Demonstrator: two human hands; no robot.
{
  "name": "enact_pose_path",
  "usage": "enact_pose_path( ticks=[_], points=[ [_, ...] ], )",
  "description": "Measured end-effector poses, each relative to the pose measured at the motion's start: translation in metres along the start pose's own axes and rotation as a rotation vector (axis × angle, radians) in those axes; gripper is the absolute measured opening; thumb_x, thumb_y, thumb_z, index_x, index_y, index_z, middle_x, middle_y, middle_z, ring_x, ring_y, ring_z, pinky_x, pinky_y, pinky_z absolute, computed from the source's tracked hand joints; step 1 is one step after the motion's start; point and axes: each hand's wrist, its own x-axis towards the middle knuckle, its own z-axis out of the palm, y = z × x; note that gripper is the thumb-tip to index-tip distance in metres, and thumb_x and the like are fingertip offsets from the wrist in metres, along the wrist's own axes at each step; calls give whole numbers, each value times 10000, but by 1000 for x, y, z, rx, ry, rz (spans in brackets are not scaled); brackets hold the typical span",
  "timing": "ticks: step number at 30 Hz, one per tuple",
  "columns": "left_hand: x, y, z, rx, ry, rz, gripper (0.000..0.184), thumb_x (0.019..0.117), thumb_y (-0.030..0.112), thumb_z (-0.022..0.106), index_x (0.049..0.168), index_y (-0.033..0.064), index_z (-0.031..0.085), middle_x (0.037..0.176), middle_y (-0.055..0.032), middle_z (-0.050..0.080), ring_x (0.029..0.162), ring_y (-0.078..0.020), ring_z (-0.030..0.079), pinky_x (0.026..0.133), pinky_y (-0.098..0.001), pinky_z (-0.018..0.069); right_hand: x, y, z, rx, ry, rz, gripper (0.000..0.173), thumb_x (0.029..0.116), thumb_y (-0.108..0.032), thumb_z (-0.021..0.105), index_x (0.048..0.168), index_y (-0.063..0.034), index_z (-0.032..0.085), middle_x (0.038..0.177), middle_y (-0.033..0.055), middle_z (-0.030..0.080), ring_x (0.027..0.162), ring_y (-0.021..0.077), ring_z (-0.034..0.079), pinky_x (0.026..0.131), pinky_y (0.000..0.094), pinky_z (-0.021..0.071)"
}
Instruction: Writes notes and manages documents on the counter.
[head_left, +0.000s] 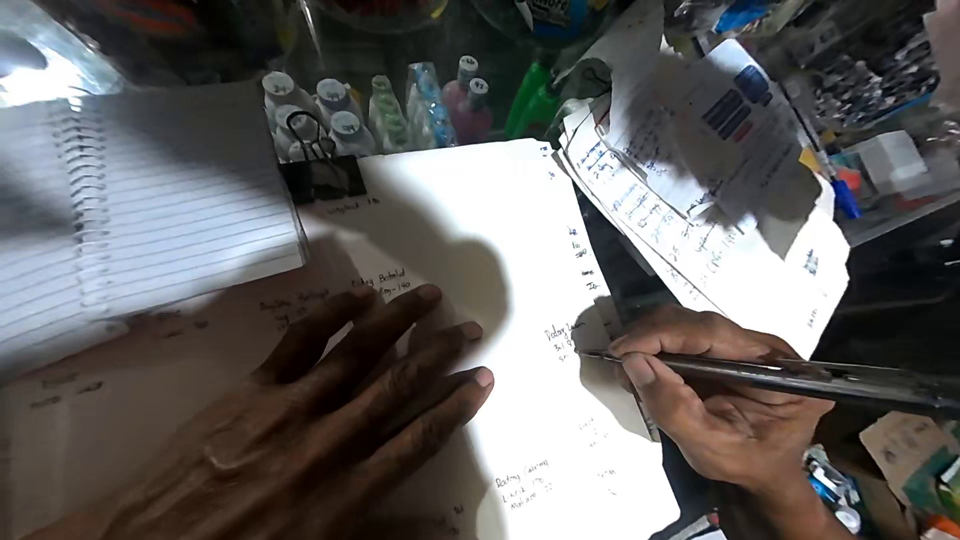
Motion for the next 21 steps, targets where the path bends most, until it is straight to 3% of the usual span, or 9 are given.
enact_pose_path(
  ticks=[21],
  points=[
    [1,2,-1,13,8,-5,786,969,728,418,1578,232,393,1639,-104,368,1530,-376,266,1173,-605,257,0,-1,2,-48,46,6,44,971,-124,654,963,-99,688,850,-89,699,749,-64,634,646,81,527]
  ],
)
